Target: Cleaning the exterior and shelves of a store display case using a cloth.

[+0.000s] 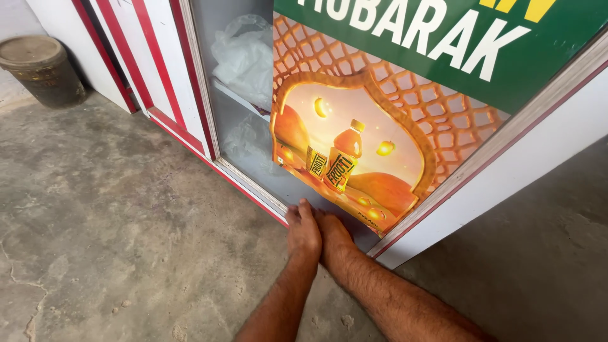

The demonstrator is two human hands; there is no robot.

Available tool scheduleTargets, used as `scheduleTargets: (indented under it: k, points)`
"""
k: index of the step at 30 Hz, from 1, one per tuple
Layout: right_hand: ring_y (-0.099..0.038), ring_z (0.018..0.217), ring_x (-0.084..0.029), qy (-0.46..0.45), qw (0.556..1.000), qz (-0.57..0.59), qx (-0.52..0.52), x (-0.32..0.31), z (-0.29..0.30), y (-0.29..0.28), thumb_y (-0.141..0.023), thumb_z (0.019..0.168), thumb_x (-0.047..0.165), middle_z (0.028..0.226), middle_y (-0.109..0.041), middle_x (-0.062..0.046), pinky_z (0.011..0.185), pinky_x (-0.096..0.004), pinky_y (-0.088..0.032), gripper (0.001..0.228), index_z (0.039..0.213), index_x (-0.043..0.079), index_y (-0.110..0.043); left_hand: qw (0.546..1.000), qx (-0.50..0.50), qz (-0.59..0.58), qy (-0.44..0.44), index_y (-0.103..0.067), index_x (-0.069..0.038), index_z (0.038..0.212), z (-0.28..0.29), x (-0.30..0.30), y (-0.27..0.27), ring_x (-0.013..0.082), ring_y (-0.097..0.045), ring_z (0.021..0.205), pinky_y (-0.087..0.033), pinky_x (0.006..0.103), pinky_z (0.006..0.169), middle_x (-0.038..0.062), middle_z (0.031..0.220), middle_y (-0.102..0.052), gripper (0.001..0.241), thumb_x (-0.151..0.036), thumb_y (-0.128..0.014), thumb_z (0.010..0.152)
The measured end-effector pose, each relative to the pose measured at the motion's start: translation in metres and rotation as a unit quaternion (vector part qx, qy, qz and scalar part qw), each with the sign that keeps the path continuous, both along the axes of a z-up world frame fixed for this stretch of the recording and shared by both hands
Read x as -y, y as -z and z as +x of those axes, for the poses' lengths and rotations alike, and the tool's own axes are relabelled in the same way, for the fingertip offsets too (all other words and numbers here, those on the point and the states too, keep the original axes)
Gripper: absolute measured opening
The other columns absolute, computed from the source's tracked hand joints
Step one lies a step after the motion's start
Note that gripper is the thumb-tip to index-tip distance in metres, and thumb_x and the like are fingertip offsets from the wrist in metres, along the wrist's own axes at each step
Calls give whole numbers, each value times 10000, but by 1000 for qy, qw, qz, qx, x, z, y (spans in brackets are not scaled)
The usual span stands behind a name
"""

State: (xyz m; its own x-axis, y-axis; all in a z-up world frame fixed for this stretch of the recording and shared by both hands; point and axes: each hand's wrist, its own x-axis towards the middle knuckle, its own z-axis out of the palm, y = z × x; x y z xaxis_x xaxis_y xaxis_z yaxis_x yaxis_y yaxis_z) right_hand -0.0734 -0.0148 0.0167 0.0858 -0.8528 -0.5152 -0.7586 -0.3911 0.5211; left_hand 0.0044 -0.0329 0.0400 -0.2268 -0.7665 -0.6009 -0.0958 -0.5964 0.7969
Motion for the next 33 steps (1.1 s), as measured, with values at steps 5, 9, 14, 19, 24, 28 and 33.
scheduleTargets:
  k: [5, 9, 14, 19, 24, 28, 33]
  points:
    - [-342, 1425, -366, -118, 964, -228, -65, 28, 26, -65, -590, 817, 342, 1605, -357, -130, 1146, -531, -325, 769, 1527, 109, -406, 959, -40, -259, -106, -309, -115, 1540, 9, 34, -29, 372, -474, 1433, -377, 473, 1167, 175, 1557, -495, 755, -625, -399, 991]
    - [-412, 1338, -384, -105, 969, -187, -119, 43, 42, -110, -583, 955, 299, 1515, -440, -175, 1116, -504, -343, 587, 1468, 31, -488, 962, -65, -231, -129, -259, -161, 1568, 25, 53, -79, 365, -493, 1382, -385, 461, 1131, 155, 1534, -476, 778, -592, -395, 935]
    - [-395, 1358, -345, -102, 948, -274, -129, 60, 50, -161, -598, 928, 286, 1544, -415, -154, 1024, -456, -388, 600, 1466, 45, -483, 907, -155, -366, -139, -317, -73, 1578, 30, 81, -101, 356, -407, 1485, -326, 457, 1210, 208, 1602, -416, 787, -607, -372, 1003]
    - [-313, 1442, -377, -165, 899, -397, -88, 66, 52, -202, -602, 881, 360, 1580, -358, -206, 1179, -470, -251, 782, 1544, 35, -345, 916, -128, -375, -57, -259, -176, 1623, 43, 97, -138, 342, -336, 1486, -296, 506, 1210, 175, 1506, -331, 845, -701, -216, 961]
    - [-283, 1495, -367, -165, 880, -445, -26, 69, 48, -220, -612, 931, 354, 1601, -344, -225, 1246, -485, -190, 782, 1571, -4, -342, 885, -81, -455, -55, -262, -188, 1625, 45, 110, -146, 357, -377, 1455, -373, 499, 1191, 189, 1461, -322, 731, -608, -253, 1026]
    - [-250, 1496, -399, -142, 891, -418, -107, 56, 58, -245, -598, 907, 365, 1594, -308, -272, 1224, -510, -156, 808, 1544, -47, -321, 851, -19, -520, -73, -266, -194, 1612, 47, 110, -162, 357, -476, 1382, -450, 500, 1123, 196, 1473, -349, 645, -506, -325, 1050]
    - [-253, 1494, -402, -127, 882, -448, -74, 64, 54, -245, -564, 944, 380, 1606, -305, -281, 1217, -518, -157, 786, 1552, -50, -313, 835, -18, -545, -74, -262, -168, 1616, 45, 115, -166, 354, -497, 1382, -437, 499, 1135, 193, 1441, -437, 658, -531, -305, 1069]
